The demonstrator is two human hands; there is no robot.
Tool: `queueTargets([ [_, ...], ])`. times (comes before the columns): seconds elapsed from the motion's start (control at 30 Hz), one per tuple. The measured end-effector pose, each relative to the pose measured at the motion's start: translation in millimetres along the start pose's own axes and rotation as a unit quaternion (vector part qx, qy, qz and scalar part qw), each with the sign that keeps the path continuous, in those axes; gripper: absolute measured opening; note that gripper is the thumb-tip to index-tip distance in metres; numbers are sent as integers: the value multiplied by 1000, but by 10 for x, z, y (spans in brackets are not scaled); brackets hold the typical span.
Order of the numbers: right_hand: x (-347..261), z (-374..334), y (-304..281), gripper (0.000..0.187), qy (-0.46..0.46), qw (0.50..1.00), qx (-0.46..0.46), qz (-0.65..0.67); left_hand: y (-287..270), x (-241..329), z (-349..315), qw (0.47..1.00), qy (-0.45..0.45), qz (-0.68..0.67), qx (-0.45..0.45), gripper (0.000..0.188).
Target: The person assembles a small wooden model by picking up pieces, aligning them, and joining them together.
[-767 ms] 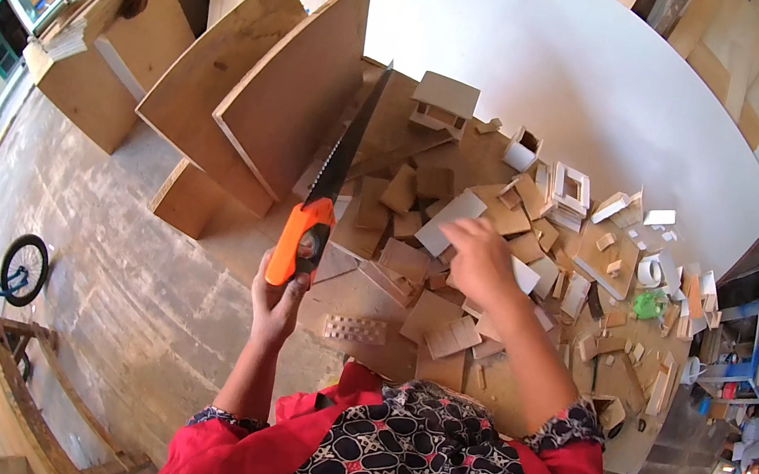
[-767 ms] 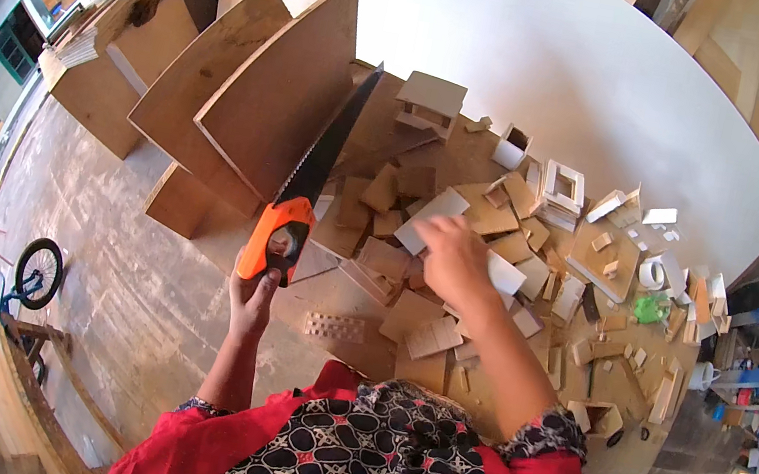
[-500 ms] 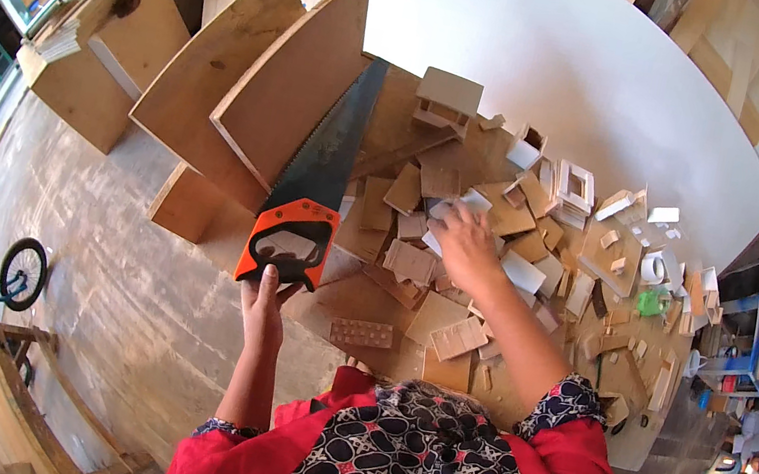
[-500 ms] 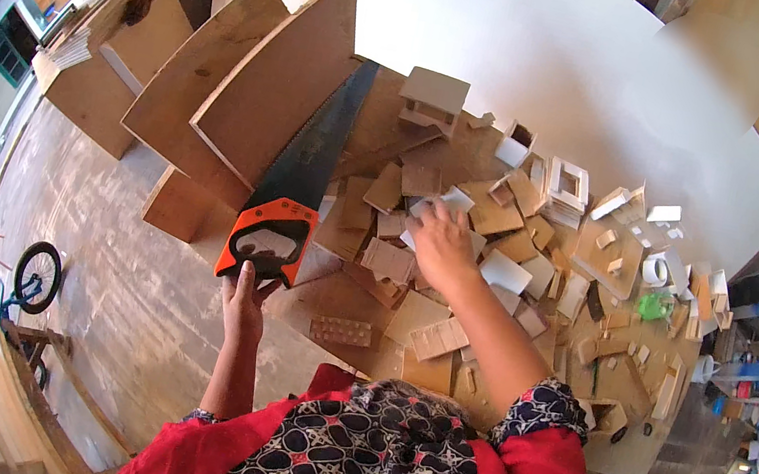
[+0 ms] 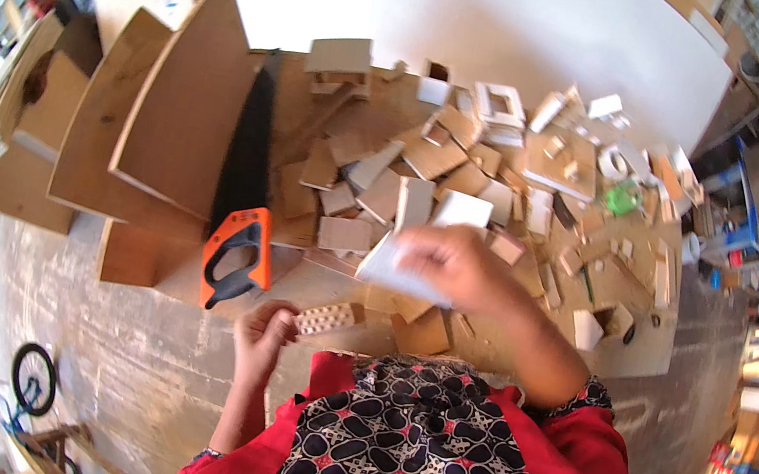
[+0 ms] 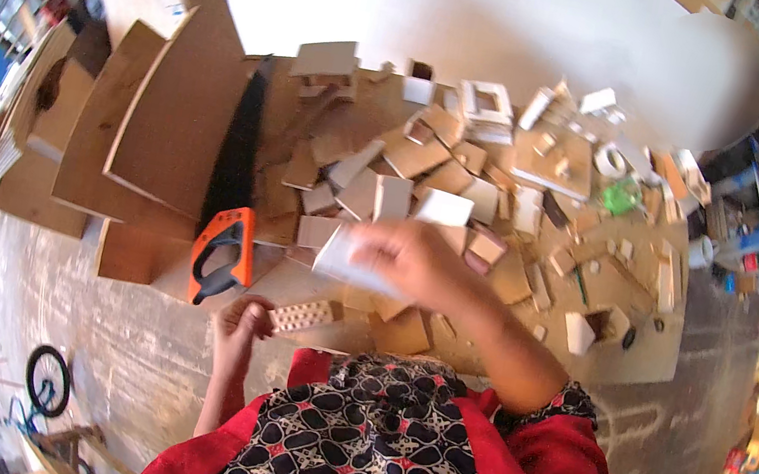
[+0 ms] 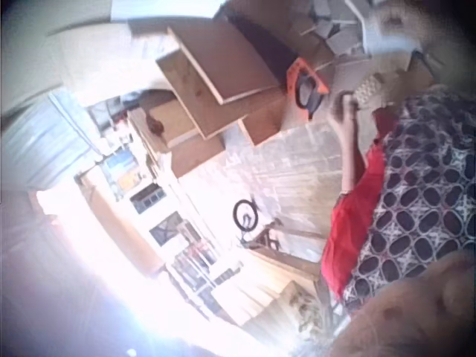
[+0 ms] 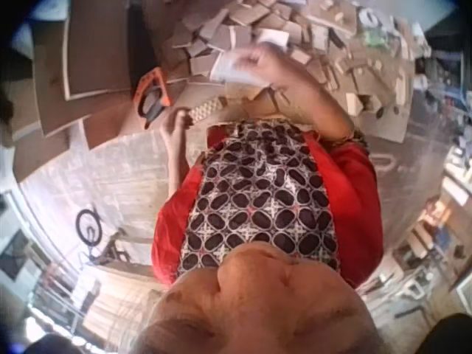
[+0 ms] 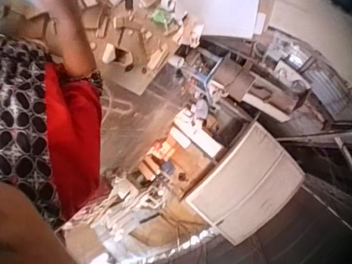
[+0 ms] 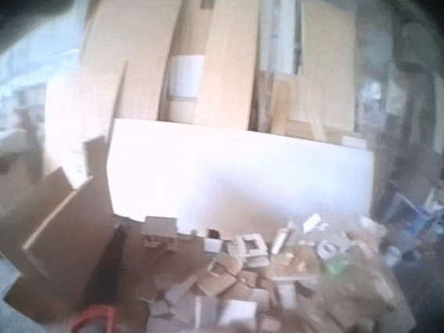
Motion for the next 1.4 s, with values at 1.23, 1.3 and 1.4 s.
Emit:
queueTargets([
  [1.23, 1740, -3719, -3004, 18, 328, 885, 302, 136, 4213, -458, -1679, 984, -3, 54, -168, 12],
  [1.3, 1789, -3689, -2996, 18, 317, 889, 294, 150, 4199, -481, -1688, 986, -1, 64, -151, 14],
  [1.4, 1863, -3672, -3002, 18, 311, 892, 290, 151, 4222, -430, -1697, 985, 13, 95, -141, 15],
])
Point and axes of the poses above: each hand's wrist, its own z-axis towards the middle knuckle, its own y-axis out of the palm, x = y × z, the point moved 5 cm from there along z, towards the middle knuckle, and after that the axes turned 10 degrees about x, right-handed, at the moved point
